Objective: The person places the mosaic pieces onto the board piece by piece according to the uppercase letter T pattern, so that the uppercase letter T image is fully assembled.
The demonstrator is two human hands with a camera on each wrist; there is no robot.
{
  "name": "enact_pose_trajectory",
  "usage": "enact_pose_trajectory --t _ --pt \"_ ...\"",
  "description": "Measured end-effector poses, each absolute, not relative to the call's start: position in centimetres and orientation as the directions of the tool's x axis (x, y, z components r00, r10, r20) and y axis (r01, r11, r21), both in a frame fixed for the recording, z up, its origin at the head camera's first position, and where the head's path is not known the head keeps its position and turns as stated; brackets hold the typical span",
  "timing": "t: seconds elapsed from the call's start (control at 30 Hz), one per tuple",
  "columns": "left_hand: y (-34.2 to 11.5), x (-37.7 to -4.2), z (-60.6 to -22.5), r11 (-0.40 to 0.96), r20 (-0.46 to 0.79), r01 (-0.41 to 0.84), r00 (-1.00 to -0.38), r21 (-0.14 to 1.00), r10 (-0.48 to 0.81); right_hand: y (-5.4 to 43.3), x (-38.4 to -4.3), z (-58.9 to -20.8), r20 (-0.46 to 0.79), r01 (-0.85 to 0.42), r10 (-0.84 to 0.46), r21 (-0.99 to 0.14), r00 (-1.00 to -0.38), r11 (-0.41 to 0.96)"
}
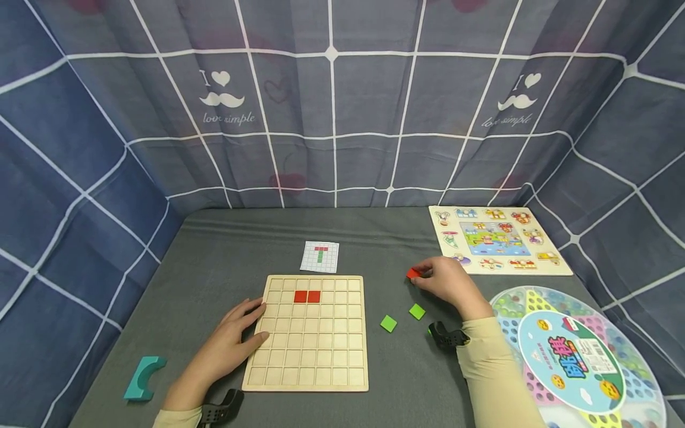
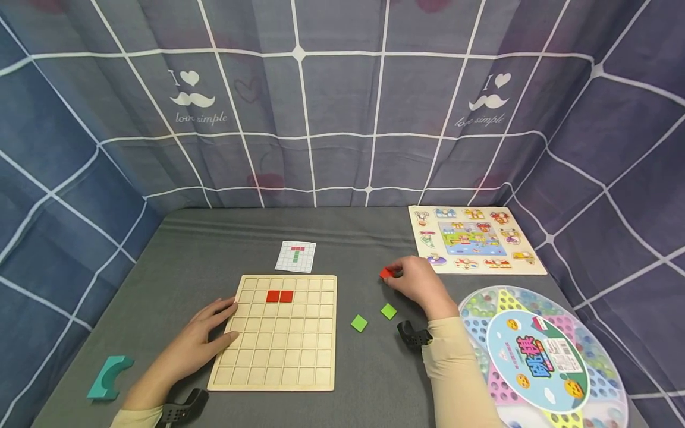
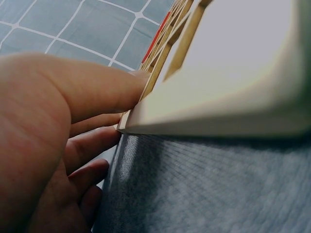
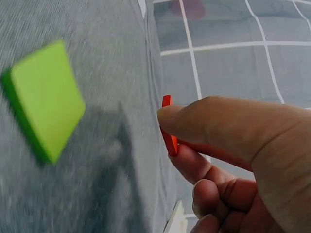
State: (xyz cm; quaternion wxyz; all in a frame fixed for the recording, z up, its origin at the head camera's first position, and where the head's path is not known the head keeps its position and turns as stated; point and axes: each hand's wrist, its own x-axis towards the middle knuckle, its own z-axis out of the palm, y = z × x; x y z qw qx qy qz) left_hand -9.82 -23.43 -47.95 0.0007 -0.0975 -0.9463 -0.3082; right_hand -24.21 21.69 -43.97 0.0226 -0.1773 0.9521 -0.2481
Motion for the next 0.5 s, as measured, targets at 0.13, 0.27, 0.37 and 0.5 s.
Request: enact_pose_trajectory --t 0.13,0.27,0.37,0.5 --pt "-23.5 -9.9 -48.0 0.791 0.061 0.189 -0.980 0.581 0.189 20.2 -24.1 -43.7 0.071 -0.362 -0.374 -0.471 -0.925 0.805" --pt "-23.4 -9.9 -48.0 0.785 0.074 0.199 -0.978 0.587 0.193 18.0 -24.0 -43.5 0.097 -0.414 -0.421 -0.468 -0.902 0.781" --pt "-23.4 -9.8 -47.9 0.781 0.081 0.205 -0.977 0.590 0.195 16.3 -23.8 -43.5 0.102 -0.447 -0.457 -0.475 -0.884 0.758" --pt "-23.4 -9.8 -47.8 0.782 0.081 0.205 -0.977 0.589 0.195 14.0 -23.6 -43.7 0.120 -0.500 -0.512 -0.483 -0.851 0.719"
